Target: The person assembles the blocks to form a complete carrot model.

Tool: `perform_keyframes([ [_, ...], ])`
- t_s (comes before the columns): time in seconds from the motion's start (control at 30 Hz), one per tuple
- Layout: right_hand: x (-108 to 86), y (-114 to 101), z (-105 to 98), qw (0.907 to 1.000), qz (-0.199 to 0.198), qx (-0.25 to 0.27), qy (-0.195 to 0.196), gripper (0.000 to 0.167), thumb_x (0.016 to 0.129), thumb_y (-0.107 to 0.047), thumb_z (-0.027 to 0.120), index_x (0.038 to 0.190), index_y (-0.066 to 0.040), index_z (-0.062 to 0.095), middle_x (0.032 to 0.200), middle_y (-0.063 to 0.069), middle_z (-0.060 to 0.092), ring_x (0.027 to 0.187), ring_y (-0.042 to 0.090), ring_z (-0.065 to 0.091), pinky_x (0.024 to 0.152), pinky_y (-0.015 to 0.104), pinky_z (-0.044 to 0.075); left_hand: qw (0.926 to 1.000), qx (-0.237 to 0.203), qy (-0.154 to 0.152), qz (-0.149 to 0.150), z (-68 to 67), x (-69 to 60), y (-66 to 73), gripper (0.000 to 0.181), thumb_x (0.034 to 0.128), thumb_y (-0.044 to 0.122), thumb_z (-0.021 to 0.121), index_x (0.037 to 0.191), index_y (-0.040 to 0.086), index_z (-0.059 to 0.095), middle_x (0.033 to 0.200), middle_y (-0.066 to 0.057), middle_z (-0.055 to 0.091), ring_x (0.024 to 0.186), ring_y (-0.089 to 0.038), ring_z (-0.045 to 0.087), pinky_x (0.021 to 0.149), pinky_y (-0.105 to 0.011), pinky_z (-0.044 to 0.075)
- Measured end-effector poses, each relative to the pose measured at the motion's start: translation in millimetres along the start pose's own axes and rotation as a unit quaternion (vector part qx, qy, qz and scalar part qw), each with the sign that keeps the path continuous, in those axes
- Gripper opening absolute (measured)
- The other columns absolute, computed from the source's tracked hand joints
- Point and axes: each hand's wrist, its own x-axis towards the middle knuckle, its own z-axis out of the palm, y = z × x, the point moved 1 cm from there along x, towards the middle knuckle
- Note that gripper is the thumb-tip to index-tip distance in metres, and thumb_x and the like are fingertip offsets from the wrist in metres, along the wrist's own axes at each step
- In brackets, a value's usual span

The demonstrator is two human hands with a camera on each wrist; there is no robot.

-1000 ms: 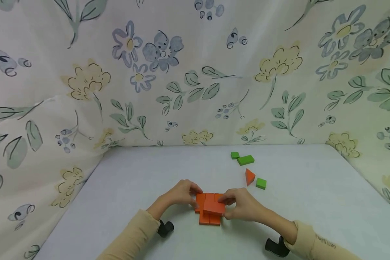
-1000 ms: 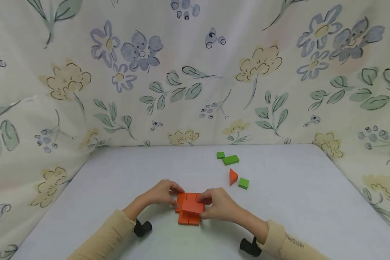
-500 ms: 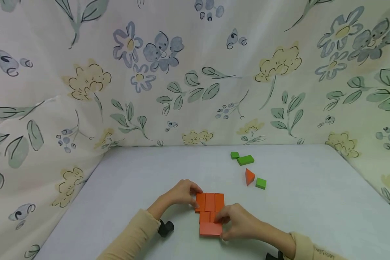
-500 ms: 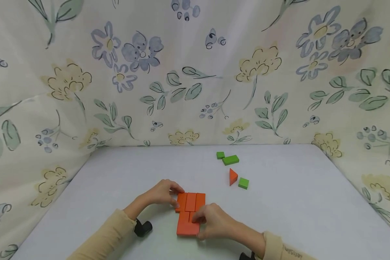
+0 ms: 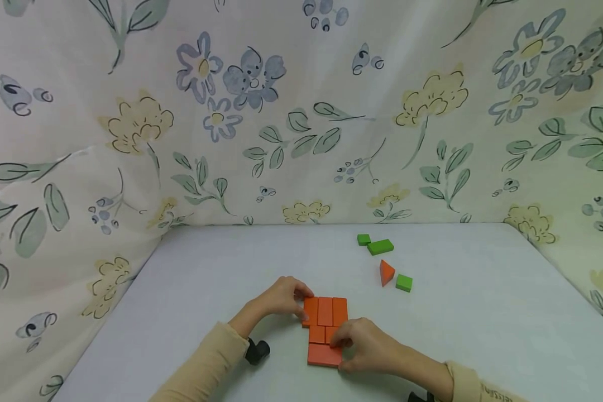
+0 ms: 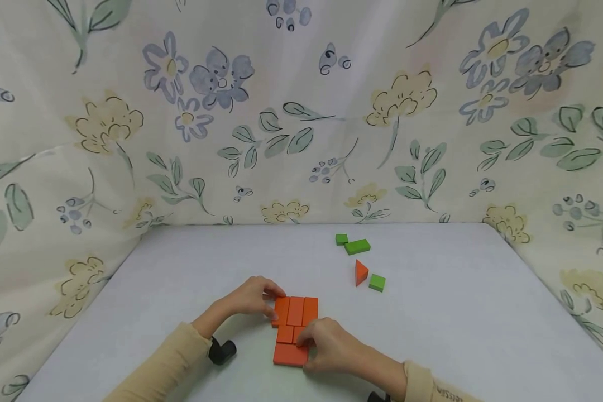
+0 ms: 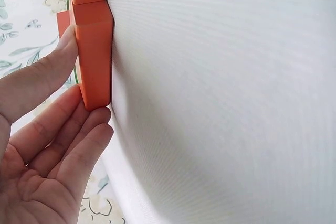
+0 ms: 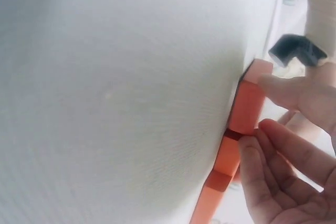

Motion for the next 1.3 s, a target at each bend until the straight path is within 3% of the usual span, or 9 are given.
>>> perform_keyframes([
  [0.33,2.2,-3,2,0.9995,0.008,-0.031,-0.003,0.027,0.074,-0.015,0.085,0.097,-0.006,0.074,0.089,-0.011,0.064,0.077,-0.002,0.052,0.070,0.019,0.050,1.0000,-0.001,0.000,0.002,-0.2,-0.4,0.6,0.041,0.0693,0.005,0.087,0.107,0.002,0.072,0.102,-0.004,0.068,0.090,-0.018,0.060,0.082,-0.033,0.050],
  [0.77,6.0,-3,-4,0.9993,0.014,-0.033,0.011,0.022,0.075,-0.016,0.085,0.092,-0.007,0.075,0.084,-0.011,0.065,0.075,-0.001,0.051,0.067,0.019,0.049,1.0000,0.007,-0.002,0.006,-0.9,0.4,1.2,0.041,0.0693,0.007,0.087,0.107,0.002,0.072,0.101,-0.003,0.068,0.088,-0.016,0.058,0.081,-0.030,0.050],
  [0.9,9.3,9,-27,0.9984,-0.009,-0.043,0.036,0.016,0.080,-0.014,0.080,0.093,-0.007,0.074,0.085,-0.007,0.066,0.077,0.005,0.057,0.069,0.022,0.051,1.0000,0.006,0.000,0.006,-0.5,0.2,0.5,0.041,0.0689,0.007,0.087,0.107,0.002,0.072,0.104,-0.004,0.068,0.091,-0.017,0.060,0.084,-0.031,0.051],
  [1.03,14.8,43,-68,0.9904,-0.032,-0.097,0.093,0.012,0.085,-0.003,0.073,0.096,-0.001,0.073,0.090,0.003,0.069,0.081,0.015,0.064,0.072,0.030,0.054,1.0000,0.007,0.001,0.003,-0.4,0.9,0.2,0.041,0.0693,0.007,0.087,0.107,0.002,0.072,0.104,-0.004,0.068,0.090,-0.017,0.059,0.084,-0.032,0.050],
  [1.17,14.8,84,-105,0.9818,-0.002,-0.127,0.142,0.022,0.083,0.015,0.061,0.099,0.005,0.071,0.097,0.014,0.070,0.089,0.028,0.066,0.075,0.040,0.056,1.0000,0.001,-0.002,-0.004,0.5,1.8,-0.4,0.041,0.0698,0.006,0.087,0.108,0.002,0.072,0.103,-0.004,0.068,0.090,-0.017,0.059,0.085,-0.036,0.050],
  [1.3,12.3,112,-122,0.9824,0.035,-0.139,0.120,0.040,0.078,0.024,0.047,0.104,0.005,0.071,0.106,0.017,0.069,0.102,0.038,0.062,0.080,0.047,0.054,0.9999,-0.006,-0.003,-0.009,0.3,1.1,-0.1,0.041,0.0697,0.005,0.087,0.107,0.001,0.072,0.103,-0.005,0.069,0.090,-0.018,0.059,0.085,-0.037,0.050],
])
